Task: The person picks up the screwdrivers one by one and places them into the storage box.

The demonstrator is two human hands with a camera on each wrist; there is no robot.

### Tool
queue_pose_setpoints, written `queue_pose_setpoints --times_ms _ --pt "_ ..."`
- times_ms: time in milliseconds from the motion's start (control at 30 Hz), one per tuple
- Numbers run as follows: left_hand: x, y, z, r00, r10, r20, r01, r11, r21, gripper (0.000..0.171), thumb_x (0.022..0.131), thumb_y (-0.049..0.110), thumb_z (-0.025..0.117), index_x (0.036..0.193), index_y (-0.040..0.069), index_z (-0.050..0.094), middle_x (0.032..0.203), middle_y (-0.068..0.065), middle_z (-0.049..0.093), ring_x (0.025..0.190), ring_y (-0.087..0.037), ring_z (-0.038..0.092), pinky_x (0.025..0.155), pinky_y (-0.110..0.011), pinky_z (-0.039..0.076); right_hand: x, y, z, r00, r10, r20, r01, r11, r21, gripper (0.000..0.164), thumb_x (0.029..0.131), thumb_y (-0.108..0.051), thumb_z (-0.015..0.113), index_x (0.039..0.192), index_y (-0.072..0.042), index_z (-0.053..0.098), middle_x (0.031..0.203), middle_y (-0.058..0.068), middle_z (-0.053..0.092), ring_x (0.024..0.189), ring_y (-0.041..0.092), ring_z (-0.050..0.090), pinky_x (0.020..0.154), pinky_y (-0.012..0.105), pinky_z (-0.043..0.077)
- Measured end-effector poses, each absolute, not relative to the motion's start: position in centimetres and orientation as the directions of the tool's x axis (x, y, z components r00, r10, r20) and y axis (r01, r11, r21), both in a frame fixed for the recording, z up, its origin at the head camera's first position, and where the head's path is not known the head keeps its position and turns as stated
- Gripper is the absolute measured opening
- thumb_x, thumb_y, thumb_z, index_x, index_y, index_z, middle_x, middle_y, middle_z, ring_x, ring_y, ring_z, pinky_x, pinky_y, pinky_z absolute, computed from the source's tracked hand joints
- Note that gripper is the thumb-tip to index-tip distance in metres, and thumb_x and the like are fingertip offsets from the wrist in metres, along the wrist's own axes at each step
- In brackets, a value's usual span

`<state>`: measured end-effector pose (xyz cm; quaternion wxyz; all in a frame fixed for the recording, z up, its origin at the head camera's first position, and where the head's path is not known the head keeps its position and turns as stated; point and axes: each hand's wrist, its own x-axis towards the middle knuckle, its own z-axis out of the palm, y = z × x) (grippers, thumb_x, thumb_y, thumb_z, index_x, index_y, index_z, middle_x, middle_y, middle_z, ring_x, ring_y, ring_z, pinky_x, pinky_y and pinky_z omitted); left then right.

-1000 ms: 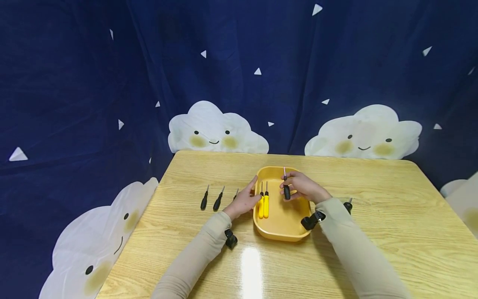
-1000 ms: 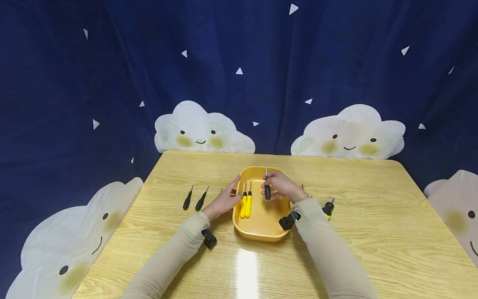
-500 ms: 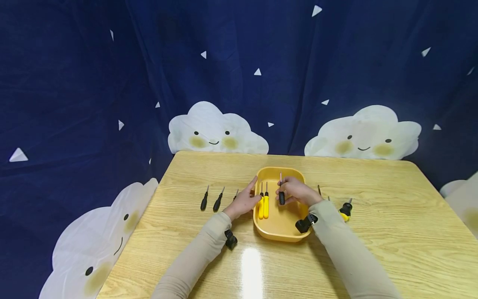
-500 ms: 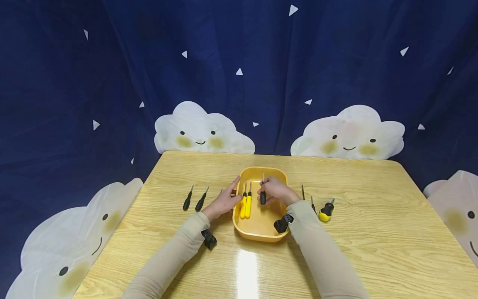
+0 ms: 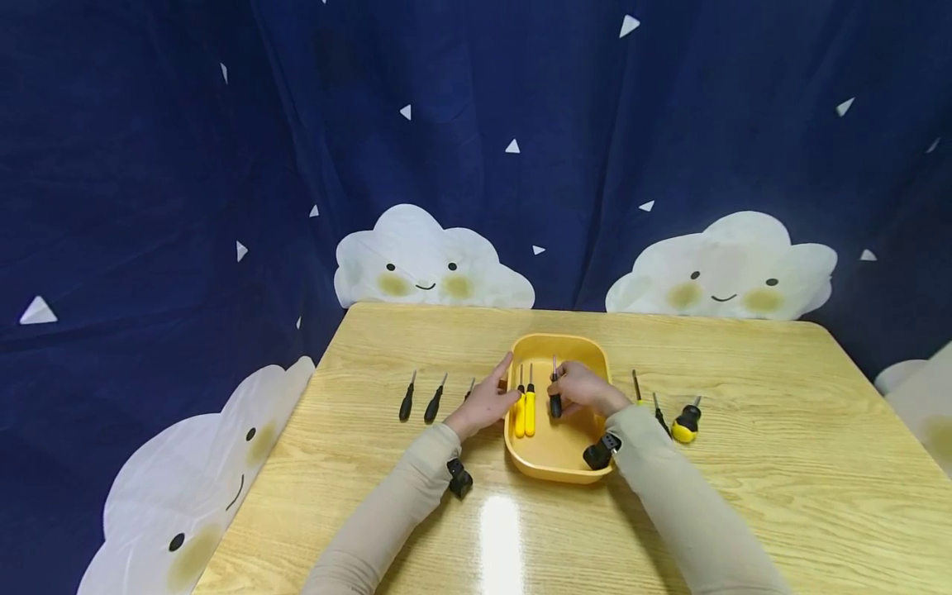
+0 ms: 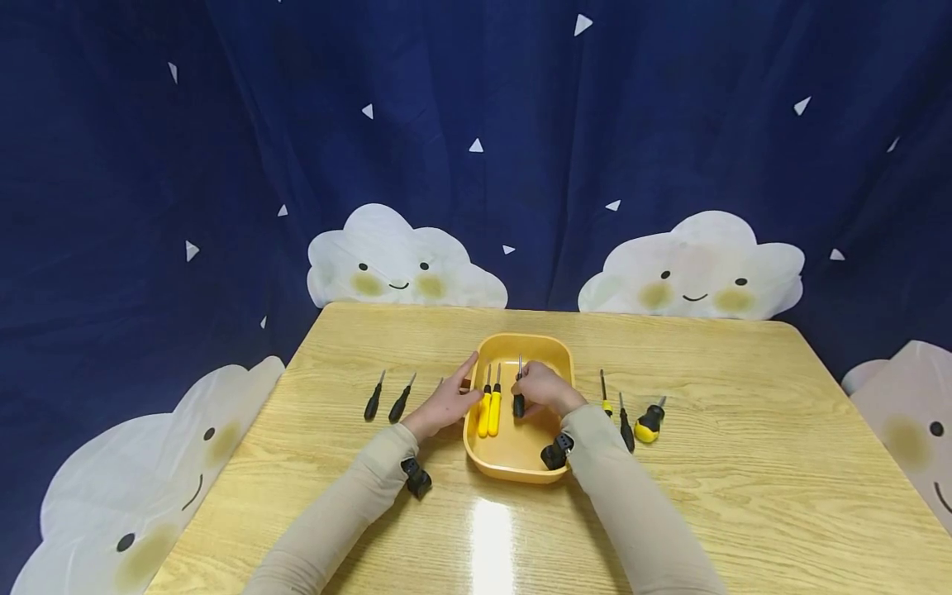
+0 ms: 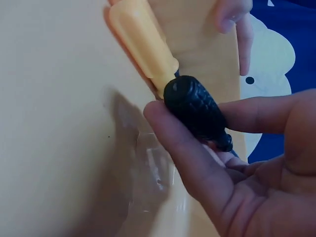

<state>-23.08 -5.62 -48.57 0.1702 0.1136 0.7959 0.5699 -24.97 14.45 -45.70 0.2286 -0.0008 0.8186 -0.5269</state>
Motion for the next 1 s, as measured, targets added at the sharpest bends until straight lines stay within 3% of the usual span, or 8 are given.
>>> queue_pose_setpoints --times_ms 600,1000 --pt "-23.2 -5.63 -48.77 -0.915 0.379 -0.139 -0.009 0.324 0.946 0.072 0.096 0.019 0.053 0.152 0.034 0.012 0.122 -0.016 0.054 0.089 -0.021 0.062 0.06 -0.037 0.057 -24.71 14.16 -45.95 -0.917 -0.156 -0.367 0.195 0.628 -0.753 0.019 0.085 -0.005 0.064 0.083 0.0 0.046 0.075 0.015 0.055 0.057 0.023 0.063 0.054 0.036 0.057" --pt "-23.34 -5.61 -48.85 -0.918 0.37 -0.141 -0.014 0.325 0.946 0.074 0.094 0.019 0.055 0.152 0.035 0.013 0.122 -0.016 0.054 0.086 -0.021 0.062 0.058 -0.035 0.057 -24.68 14.08 -46.27 -0.925 -0.159 -0.345 0.155 0.67 -0.726 0.021 0.083 -0.004 0.067 0.082 0.001 0.047 0.072 0.013 0.056 0.05 0.022 0.063 0.049 0.032 0.056"
